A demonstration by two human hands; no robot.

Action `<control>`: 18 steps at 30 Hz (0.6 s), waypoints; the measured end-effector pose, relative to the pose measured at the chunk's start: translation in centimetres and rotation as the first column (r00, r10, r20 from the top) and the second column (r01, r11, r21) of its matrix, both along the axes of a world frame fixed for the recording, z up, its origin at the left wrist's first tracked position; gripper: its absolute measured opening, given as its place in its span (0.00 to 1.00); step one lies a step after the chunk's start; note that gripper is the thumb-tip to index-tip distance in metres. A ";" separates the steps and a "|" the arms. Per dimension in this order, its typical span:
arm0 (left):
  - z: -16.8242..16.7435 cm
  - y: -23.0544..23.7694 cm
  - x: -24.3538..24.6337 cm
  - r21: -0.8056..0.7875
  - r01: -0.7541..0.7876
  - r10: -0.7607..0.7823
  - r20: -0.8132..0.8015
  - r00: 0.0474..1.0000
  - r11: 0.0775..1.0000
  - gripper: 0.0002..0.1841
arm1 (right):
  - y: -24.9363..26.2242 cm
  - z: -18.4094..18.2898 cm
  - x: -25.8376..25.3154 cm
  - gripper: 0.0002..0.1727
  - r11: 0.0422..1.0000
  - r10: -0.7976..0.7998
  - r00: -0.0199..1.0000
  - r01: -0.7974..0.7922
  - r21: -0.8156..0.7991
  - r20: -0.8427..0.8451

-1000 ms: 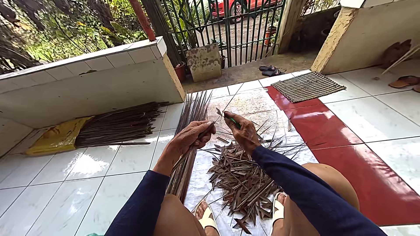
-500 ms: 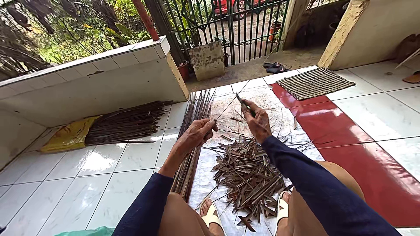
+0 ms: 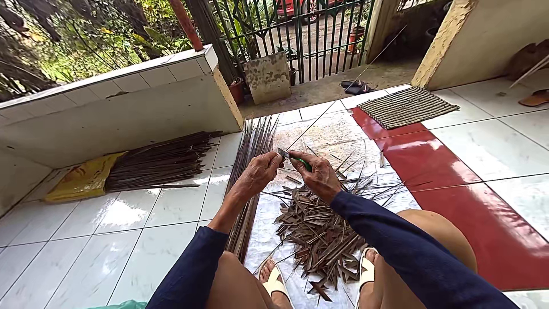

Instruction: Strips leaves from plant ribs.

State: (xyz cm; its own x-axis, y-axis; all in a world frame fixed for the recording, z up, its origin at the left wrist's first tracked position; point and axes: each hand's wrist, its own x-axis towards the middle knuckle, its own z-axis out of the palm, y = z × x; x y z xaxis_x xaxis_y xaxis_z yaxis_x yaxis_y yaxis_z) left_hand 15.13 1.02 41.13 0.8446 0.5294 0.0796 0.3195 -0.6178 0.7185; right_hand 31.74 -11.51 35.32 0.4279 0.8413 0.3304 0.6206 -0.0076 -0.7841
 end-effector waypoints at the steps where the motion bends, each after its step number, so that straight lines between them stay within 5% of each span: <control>1: 0.0 0.0 0.0 0.002 -0.001 0.001 -0.003 1.000 1.000 0.19 | 0.0 0.0 -0.1 0.20 1.000 -0.017 1.000 0.017 0.001 0.013; 18: -0.1 -0.2 -0.3 0.159 0.003 -0.006 0.016 1.000 0.987 0.18 | 0.9 0.5 3.3 0.21 0.994 -0.085 0.990 0.092 0.056 -0.108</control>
State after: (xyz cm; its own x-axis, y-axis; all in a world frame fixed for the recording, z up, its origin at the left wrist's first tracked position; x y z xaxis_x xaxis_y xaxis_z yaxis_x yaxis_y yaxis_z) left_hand 14.83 0.86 40.99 0.8450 0.5051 0.1758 0.3057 -0.7260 0.6161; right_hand 35.00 -10.58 35.81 0.5349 0.7784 0.3286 0.5336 -0.0097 -0.8457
